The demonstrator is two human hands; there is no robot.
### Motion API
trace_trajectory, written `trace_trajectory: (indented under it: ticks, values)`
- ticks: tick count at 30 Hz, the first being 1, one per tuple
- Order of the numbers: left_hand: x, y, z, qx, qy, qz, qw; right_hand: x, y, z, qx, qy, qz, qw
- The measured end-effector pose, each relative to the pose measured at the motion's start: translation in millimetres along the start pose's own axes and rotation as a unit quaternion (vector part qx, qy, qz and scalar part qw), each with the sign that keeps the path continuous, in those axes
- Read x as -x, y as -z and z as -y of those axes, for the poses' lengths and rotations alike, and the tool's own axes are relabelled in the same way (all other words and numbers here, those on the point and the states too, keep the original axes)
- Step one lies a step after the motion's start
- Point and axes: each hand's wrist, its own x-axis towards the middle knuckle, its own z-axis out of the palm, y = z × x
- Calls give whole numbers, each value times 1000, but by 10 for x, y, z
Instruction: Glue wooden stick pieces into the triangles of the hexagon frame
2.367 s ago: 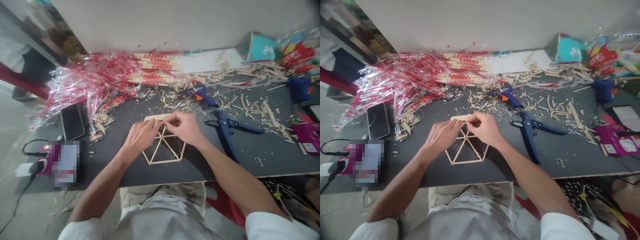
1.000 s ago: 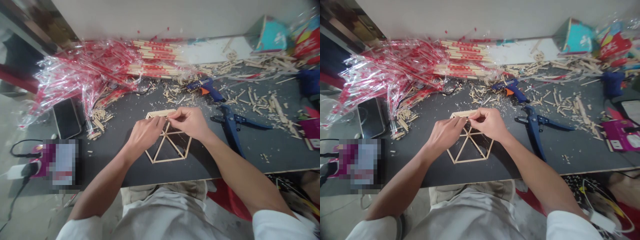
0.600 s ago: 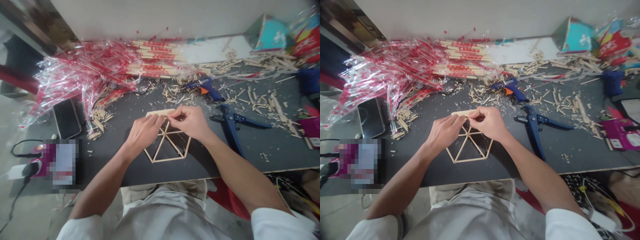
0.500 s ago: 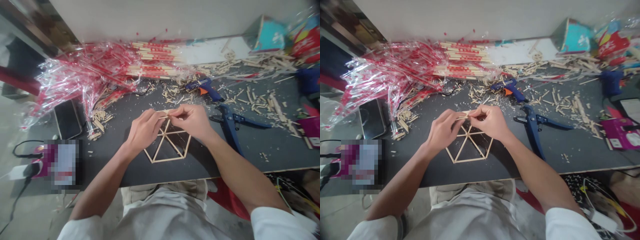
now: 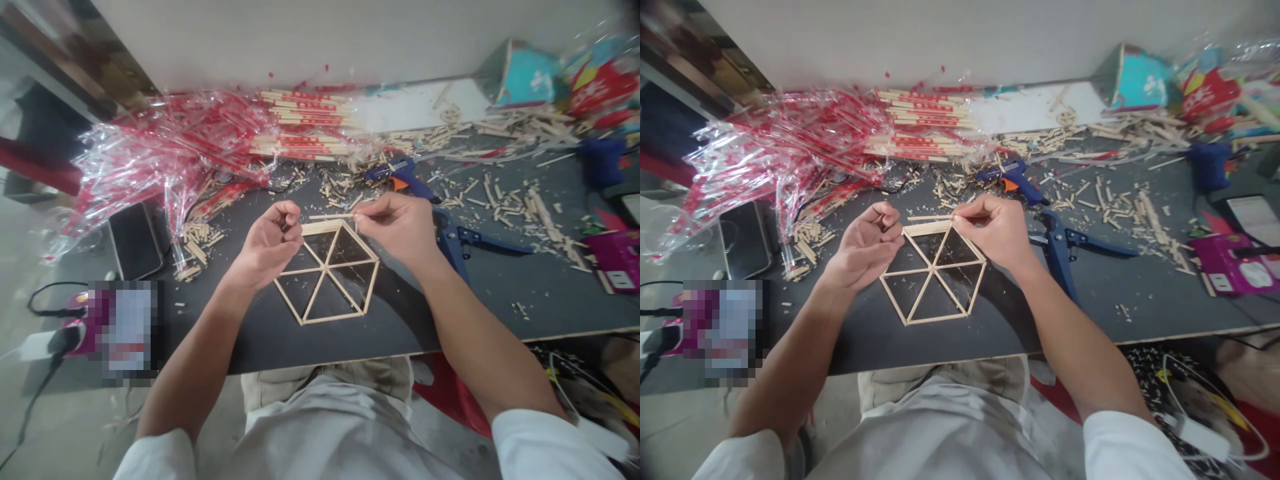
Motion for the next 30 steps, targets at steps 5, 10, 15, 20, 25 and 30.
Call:
trace_trajectory:
  ticks: [5,10,15,20,25,30]
  values:
    - [14,36,53,-38,-20,14,999,8,-19,-13,-3,1,4,1000]
    - [19,11,137,-208,-94,-29,973,24,-41,11,3,4,14,1000]
    - [69,-44,24,-529,-193,-52,825,67,-64,30,32,19,41,998]
    - [102,-78,-23,-593,-215,43,775,110,-86,23,47,22,60,997]
    - [127,-160,86,-603,-251,64,755,164,-156,48,39,30,87,995]
    - [161,-209,99,-608,-246,44,753,191,-216,66,32,15,81,996]
